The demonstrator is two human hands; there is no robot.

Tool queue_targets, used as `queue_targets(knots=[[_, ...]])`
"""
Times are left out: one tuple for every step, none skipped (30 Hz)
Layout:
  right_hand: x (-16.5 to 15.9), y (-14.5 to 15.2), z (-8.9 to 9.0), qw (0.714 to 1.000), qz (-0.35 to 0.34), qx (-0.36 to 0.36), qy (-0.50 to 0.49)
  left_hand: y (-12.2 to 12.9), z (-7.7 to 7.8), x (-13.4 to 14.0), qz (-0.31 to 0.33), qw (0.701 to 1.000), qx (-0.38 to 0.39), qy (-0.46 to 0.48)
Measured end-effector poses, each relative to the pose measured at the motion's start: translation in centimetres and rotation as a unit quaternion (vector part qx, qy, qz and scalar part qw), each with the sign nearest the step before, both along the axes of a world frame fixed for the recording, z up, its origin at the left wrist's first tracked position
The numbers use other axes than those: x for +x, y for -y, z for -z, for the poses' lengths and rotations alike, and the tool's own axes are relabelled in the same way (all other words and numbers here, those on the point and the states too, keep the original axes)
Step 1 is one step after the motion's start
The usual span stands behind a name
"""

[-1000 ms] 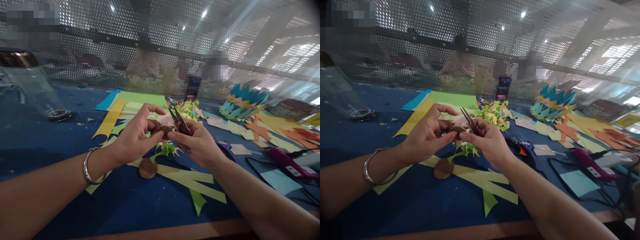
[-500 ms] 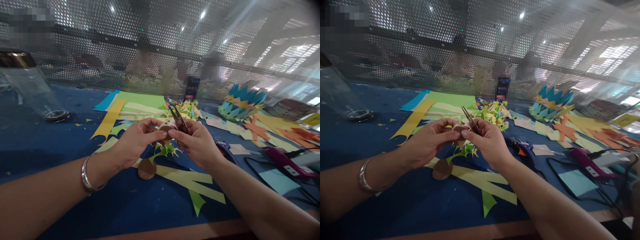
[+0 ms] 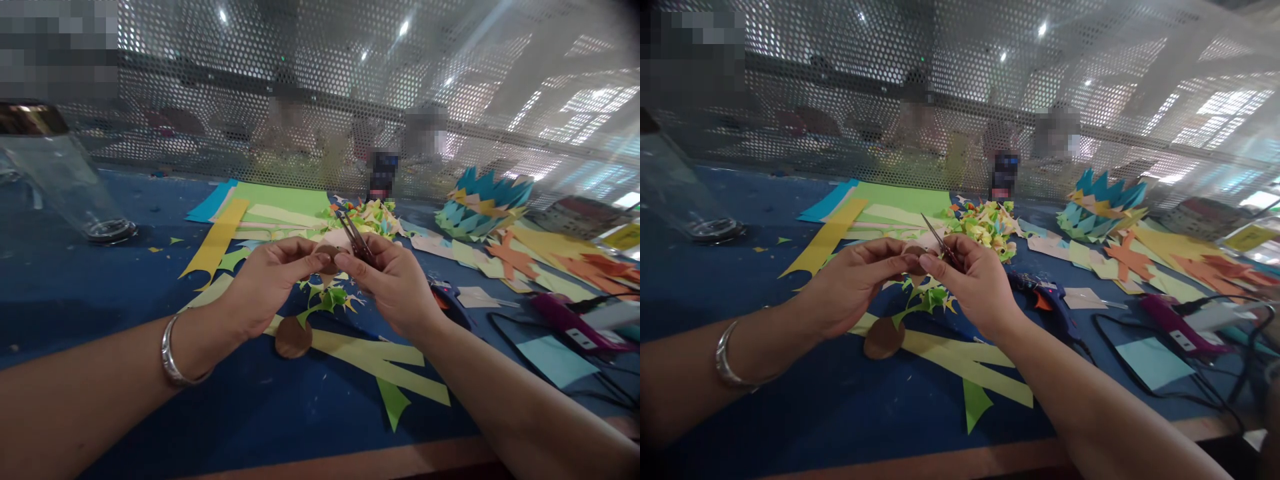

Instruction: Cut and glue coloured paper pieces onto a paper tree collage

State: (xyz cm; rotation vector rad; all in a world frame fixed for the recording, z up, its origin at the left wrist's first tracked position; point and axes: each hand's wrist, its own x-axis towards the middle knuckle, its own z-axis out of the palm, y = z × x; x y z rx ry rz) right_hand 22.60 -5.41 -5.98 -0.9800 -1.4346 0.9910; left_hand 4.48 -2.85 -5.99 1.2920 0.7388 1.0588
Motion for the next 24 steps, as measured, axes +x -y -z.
queue_targets(knots=[[0.1,0.1,0.0,1.0,0.009,0.01,0.014,-0.1,0.0,-0.1,-0.012,1.0,0.017,-0.001],[0.2,0.1,0.0,0.999,0.02,0.021,0.025,-0.2,-0.1,-0.1,-0.024,0.999,0.036,-0.003],[0.3,0.1,0.0,0.998,0.032,0.03,0.034,-0.3,-0.1,-0.2,-0.033,0.998,0.054,-0.006],[0.4,0.2,0.0,0.998,0.043,0.038,0.039,-0.5,-0.1,-0.2,-0.041,0.997,0.069,-0.01],[0.5,0.2,-0.1,0.997,0.052,0.043,0.044,-0.6,-0.1,-0.3,-0.046,0.996,0.081,-0.016],[0.6,0.2,-0.1,0.996,0.055,0.044,0.049,-0.7,-0.2,-0.3,-0.053,0.994,0.09,-0.022],[0.6,0.2,-0.1,0.996,0.05,0.043,0.058,-0.8,-0.2,-0.3,-0.058,0.993,0.097,-0.027],[0.7,0.3,-0.1,0.996,0.04,0.038,0.069,-0.9,-0.2,-0.3,-0.063,0.992,0.103,-0.031],[0.7,0.3,-0.1,0.996,0.026,0.031,0.082,-0.9,-0.2,-0.4,-0.069,0.991,0.11,-0.033],[0.7,0.4,-0.2,0.995,0.013,0.022,0.096,-1.0,-0.3,-0.4,-0.072,0.99,0.118,-0.035],[0.7,0.4,-0.2,0.994,0.005,0.014,0.108,-1.0,-0.3,-0.5,-0.073,0.989,0.126,-0.035],[0.7,0.4,-0.2,0.993,0.001,0.004,0.119,-1.1,-0.3,-0.5,-0.073,0.988,0.134,-0.034],[0.7,0.4,-0.2,0.992,0.002,-0.006,0.127,-1.1,-0.3,-0.6,-0.073,0.987,0.141,-0.033],[0.7,0.3,-0.1,0.991,0.003,-0.016,0.132,-1.1,-0.3,-0.6,-0.074,0.986,0.148,-0.03],[0.7,0.3,-0.1,0.991,0.005,-0.025,0.134,-1.1,-0.3,-0.7,-0.075,0.985,0.152,-0.03],[0.7,0.2,-0.1,0.991,0.006,-0.032,0.132,-1.1,-0.3,-0.7,-0.076,0.984,0.156,-0.029],[0.8,0.1,0.0,0.991,0.006,-0.038,0.128,-1.1,-0.3,-0.7,-0.078,0.984,0.158,-0.028],[0.8,0.0,0.0,0.992,0.005,-0.042,0.123,-1.1,-0.3,-0.7,-0.078,0.984,0.157,-0.027],[0.8,-0.1,0.1,0.992,0.003,-0.045,0.118,-1.0,-0.3,-0.6,-0.076,0.984,0.157,-0.028],[0.8,-0.1,0.1,0.992,0.0,-0.049,0.113,-1.0,-0.4,-0.6,-0.075,0.985,0.156,-0.028],[0.8,-0.1,0.0,0.993,-0.003,-0.054,0.109,-0.9,-0.4,-0.6,-0.073,0.985,0.155,-0.028],[0.8,-0.1,0.0,0.993,-0.008,-0.059,0.106,-0.9,-0.5,-0.6,-0.07,0.985,0.153,-0.028],[0.8,-0.1,-0.1,0.993,-0.012,-0.065,0.102,-0.9,-0.5,-0.6,-0.068,0.986,0.151,-0.029],[0.8,0.0,-0.1,0.993,-0.016,-0.07,0.098,-0.9,-0.5,-0.6,-0.066,0.986,0.149,-0.03]])
